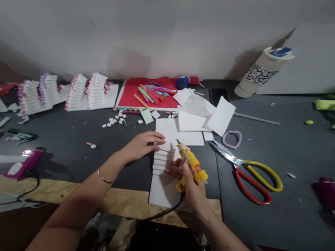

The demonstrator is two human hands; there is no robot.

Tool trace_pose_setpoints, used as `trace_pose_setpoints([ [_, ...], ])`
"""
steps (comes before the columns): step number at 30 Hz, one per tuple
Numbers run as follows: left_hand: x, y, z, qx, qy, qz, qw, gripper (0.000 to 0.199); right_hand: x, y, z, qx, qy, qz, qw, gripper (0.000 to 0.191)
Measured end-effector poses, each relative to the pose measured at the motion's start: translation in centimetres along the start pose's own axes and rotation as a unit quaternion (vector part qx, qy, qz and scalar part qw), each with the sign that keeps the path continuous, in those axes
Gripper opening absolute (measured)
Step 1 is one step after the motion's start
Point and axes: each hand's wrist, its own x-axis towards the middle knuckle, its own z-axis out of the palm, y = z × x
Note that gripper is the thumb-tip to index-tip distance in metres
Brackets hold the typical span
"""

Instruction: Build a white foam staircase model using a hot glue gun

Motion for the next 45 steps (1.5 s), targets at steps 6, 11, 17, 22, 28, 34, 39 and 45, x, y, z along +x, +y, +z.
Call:
trace_pose_setpoints([
  [6, 0.06, -0.01, -0.11, 0.007, -0.006, 0.004, 1.0, 0.021, 0.0, 0.0, -0.01, -0.012, 0.004, -0.003, 1.0, 0.039],
  [11, 0.05, 0.05, -0.16, 0.006, -0.013, 0.014, 1.0, 0.022, 0.01, 0.28, -0.24, -0.016, 0.006, 0.008, 1.0, 0.039],
  [17, 0.14, -0.2, 0.01, 0.007, -0.009, 0.017, 1.0, 0.025, 0.0, 0.08, -0.07, -0.004, 0.005, 0.003, 1.0, 0.038],
  [22, 0.25, -0.27, -0.03, 0.007, -0.011, 0.018, 1.0, 0.026, -0.01, 0.02, -0.04, -0.018, -0.001, -0.013, 1.0, 0.037],
  [28, 0.31, -0.17, -0.08, 0.007, -0.015, 0.022, 1.0, 0.026, -0.01, 0.19, -0.21, -0.023, 0.002, -0.002, 1.0, 0.037],
  [34, 0.32, 0.08, -0.27, 0.013, -0.021, 0.026, 0.999, 0.026, 0.0, 0.1, -0.14, -0.02, 0.001, -0.005, 1.0, 0.038],
  [39, 0.33, -0.02, -0.21, 0.016, -0.021, 0.021, 0.999, 0.026, -0.05, 0.03, 0.0, -0.017, 0.003, -0.01, 1.0, 0.038],
  [45, 0.39, 0.08, -0.22, 0.025, -0.017, 0.013, 0.999, 0.026, -0.09, -0.14, 0.18, -0.022, 0.014, -0.001, 1.0, 0.041],
])
